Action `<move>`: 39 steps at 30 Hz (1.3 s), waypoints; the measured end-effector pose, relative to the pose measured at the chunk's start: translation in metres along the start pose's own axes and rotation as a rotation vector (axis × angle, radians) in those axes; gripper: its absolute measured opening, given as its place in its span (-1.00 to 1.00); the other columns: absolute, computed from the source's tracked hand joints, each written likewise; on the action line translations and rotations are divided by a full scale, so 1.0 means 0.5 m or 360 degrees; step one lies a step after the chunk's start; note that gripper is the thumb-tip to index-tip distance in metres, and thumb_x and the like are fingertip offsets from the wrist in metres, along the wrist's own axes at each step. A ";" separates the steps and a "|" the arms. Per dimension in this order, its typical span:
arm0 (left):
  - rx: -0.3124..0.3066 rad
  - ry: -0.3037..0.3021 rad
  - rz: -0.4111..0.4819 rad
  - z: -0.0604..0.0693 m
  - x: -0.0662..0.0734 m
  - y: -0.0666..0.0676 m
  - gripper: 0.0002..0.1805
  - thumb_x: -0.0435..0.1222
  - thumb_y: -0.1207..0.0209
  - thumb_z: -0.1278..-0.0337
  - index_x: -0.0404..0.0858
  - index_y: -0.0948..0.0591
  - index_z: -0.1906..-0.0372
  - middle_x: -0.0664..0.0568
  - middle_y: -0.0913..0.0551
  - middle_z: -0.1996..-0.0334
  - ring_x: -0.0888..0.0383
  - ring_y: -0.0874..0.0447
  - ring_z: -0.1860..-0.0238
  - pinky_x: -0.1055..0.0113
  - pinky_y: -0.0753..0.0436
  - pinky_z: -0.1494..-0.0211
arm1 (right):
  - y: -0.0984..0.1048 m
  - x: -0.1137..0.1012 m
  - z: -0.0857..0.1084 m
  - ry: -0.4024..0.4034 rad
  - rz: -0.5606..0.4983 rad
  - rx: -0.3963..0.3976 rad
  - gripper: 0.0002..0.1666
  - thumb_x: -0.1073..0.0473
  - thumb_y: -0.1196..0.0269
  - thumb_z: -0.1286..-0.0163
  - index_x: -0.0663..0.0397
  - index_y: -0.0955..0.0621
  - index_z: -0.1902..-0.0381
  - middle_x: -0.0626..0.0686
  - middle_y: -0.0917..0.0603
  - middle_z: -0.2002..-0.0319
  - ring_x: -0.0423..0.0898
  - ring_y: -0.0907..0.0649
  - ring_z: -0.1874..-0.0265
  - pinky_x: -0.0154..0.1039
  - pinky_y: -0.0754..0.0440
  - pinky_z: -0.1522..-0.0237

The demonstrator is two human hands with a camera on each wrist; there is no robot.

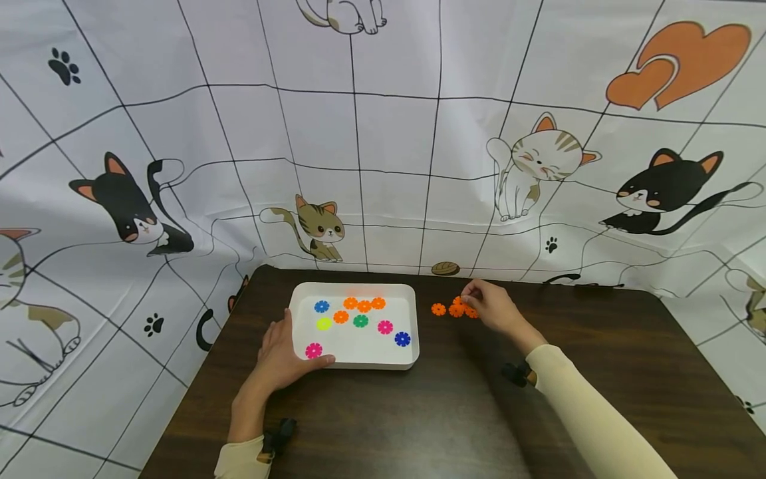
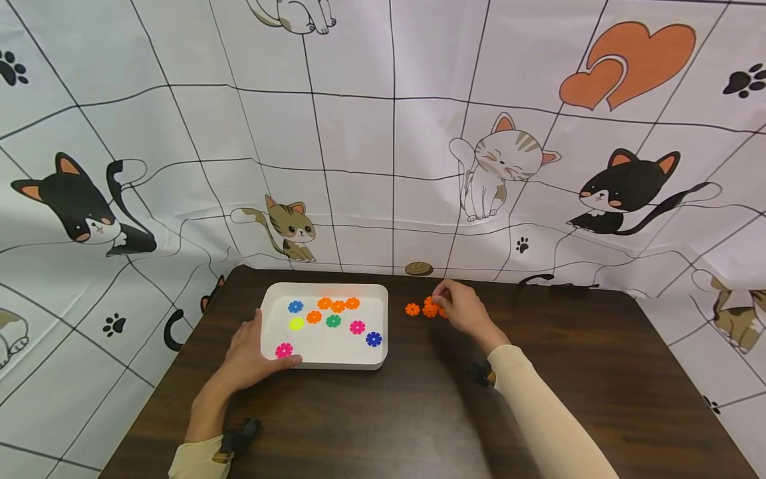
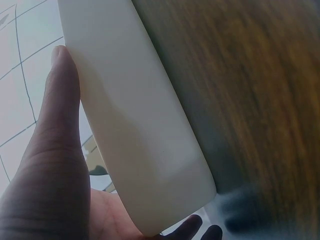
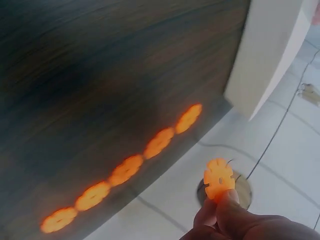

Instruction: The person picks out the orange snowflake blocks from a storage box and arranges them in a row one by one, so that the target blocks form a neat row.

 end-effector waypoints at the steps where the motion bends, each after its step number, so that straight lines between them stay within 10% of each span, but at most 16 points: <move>1: 0.0001 -0.0004 -0.0001 -0.001 0.000 0.000 0.63 0.38 -0.44 0.30 -0.25 0.37 -0.64 -0.31 0.21 -0.65 -0.41 0.36 -0.62 -0.56 0.12 -0.53 | 0.004 0.008 0.002 -0.0009 0.0003 0.0004 -0.88 0.19 -0.21 -0.53 0.14 -0.62 0.15 0.16 -0.72 0.26 -0.12 -0.57 0.40 -0.25 -0.53 0.30; 39: -0.0005 0.0008 -0.0037 -0.003 -0.001 -0.001 0.64 0.40 -0.42 0.30 -0.26 0.38 -0.63 -0.32 0.20 -0.65 -0.40 0.33 -0.62 -0.56 0.10 -0.53 | 0.088 0.222 0.080 -0.0414 0.0197 -0.0022 -0.79 0.17 -0.12 -0.58 0.24 -0.55 0.06 0.20 -0.66 0.24 -0.03 -0.59 0.37 -0.17 -0.52 0.37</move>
Point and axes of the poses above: each hand's wrist, its own z-axis away from the middle knuckle, its own y-axis out of the back of the hand, x = y × z, the point moved 6 cm from there along -z, towards the middle knuckle
